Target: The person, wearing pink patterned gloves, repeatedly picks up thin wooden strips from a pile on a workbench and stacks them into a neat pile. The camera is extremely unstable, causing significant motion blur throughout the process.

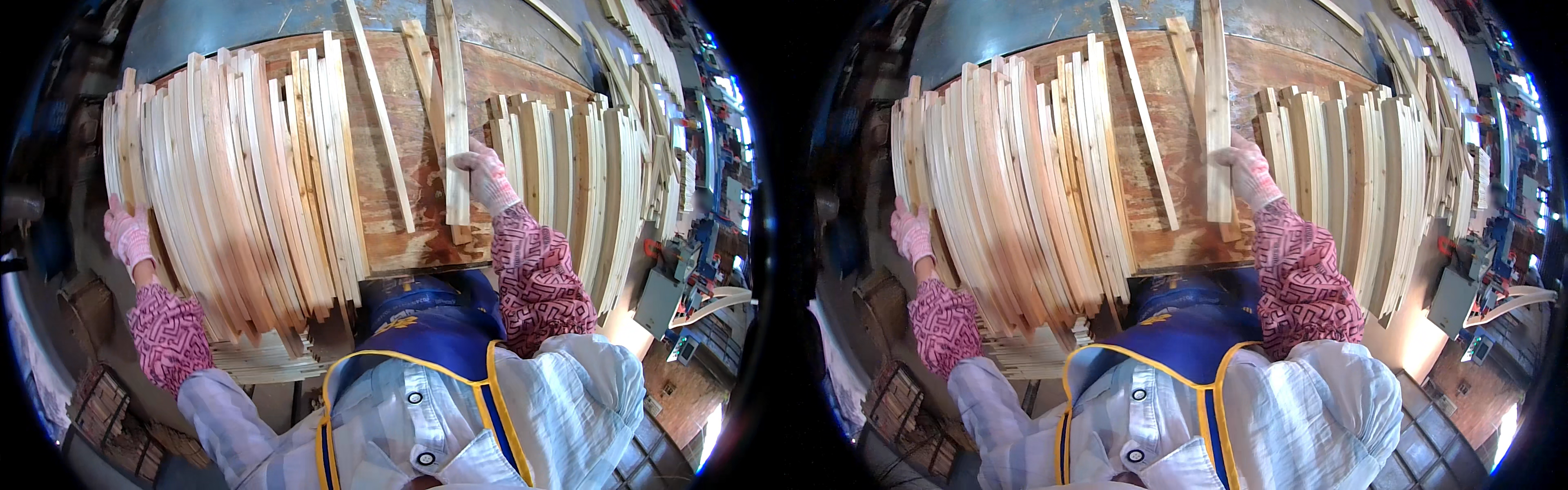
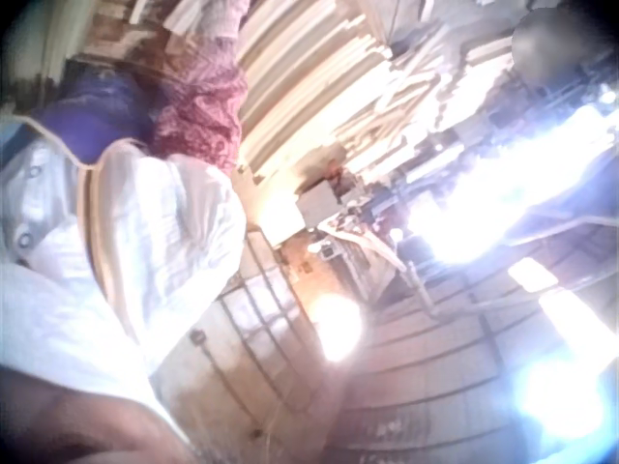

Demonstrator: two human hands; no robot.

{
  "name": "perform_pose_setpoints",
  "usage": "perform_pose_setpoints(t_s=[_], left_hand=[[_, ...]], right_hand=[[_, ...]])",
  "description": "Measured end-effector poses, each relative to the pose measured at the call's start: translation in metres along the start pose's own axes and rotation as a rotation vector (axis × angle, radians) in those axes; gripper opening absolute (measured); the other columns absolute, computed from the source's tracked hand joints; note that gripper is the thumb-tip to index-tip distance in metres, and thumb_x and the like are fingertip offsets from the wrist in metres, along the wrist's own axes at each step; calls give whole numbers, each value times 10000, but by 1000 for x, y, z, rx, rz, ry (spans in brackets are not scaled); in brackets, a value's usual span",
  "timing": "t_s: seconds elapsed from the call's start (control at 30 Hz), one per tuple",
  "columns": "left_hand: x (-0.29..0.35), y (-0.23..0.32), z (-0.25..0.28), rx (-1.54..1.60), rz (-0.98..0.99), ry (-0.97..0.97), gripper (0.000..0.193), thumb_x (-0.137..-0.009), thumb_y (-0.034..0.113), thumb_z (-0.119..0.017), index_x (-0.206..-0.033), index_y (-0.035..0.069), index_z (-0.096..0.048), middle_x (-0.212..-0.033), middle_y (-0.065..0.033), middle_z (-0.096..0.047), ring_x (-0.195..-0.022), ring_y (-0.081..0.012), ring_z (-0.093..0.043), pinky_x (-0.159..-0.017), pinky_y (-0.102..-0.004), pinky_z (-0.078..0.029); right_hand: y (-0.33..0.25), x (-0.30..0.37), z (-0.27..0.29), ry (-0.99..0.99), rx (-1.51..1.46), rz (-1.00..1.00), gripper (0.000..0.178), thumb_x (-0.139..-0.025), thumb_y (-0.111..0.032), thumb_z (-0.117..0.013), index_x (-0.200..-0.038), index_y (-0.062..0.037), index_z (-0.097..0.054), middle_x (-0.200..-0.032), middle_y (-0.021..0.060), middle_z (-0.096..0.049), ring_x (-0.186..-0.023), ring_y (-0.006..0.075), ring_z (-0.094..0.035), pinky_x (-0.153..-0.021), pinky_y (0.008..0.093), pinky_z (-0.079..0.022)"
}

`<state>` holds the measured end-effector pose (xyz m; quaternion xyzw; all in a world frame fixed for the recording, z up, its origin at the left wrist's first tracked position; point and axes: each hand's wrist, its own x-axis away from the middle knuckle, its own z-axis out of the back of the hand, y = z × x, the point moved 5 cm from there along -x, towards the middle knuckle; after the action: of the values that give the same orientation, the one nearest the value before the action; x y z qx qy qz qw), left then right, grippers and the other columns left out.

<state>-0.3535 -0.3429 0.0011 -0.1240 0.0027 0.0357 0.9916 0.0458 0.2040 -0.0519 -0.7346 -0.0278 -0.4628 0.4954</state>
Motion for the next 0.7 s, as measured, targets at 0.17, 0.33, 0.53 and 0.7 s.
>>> perform_pose_setpoints(t_s=[0.17,0.33,0.53,0.7], left_hand=[[28,-18,-9,-185,63,-130,601,-899,523,-564,-1435,278,-452,-1429,-151,-471,-1282,-367,-487,-983,-532,-476],[62,-29,-10,-132,101,-168,462,-917,447,-518,-1320,227,-567,-1356,-167,-543,-1242,-382,-526,-972,-522,-488],[44,-41,-27,-134,110,-96,425,-929,483,-506,-1301,292,-587,-1304,-157,-551,-1216,-352,-528,-1002,-475,-456],[29,-55,-65,-370,-33,6,578,-869,613,-542,-1386,355,-522,-1487,-151,-402,-1345,-430,-353,-1039,-625,-297]], right_hand=[[16,22,6,-42,127,88,553,-844,66,-526,-1391,-6,-490,-1143,103,-671,-1023,194,-641,-911,308,-525],[58,18,-9,-30,348,76,553,-832,21,-578,-1380,-13,-512,-1177,114,-670,-1000,191,-640,-893,309,-517],[87,-5,-35,-37,876,410,559,-873,-227,-633,-1391,-74,-486,-1265,247,-594,-1203,394,-546,-1046,438,-418],[36,22,-52,205,1237,586,531,-937,-356,-616,-1401,-123,-506,-1345,174,-555,-1263,332,-506,-1071,430,-404]])
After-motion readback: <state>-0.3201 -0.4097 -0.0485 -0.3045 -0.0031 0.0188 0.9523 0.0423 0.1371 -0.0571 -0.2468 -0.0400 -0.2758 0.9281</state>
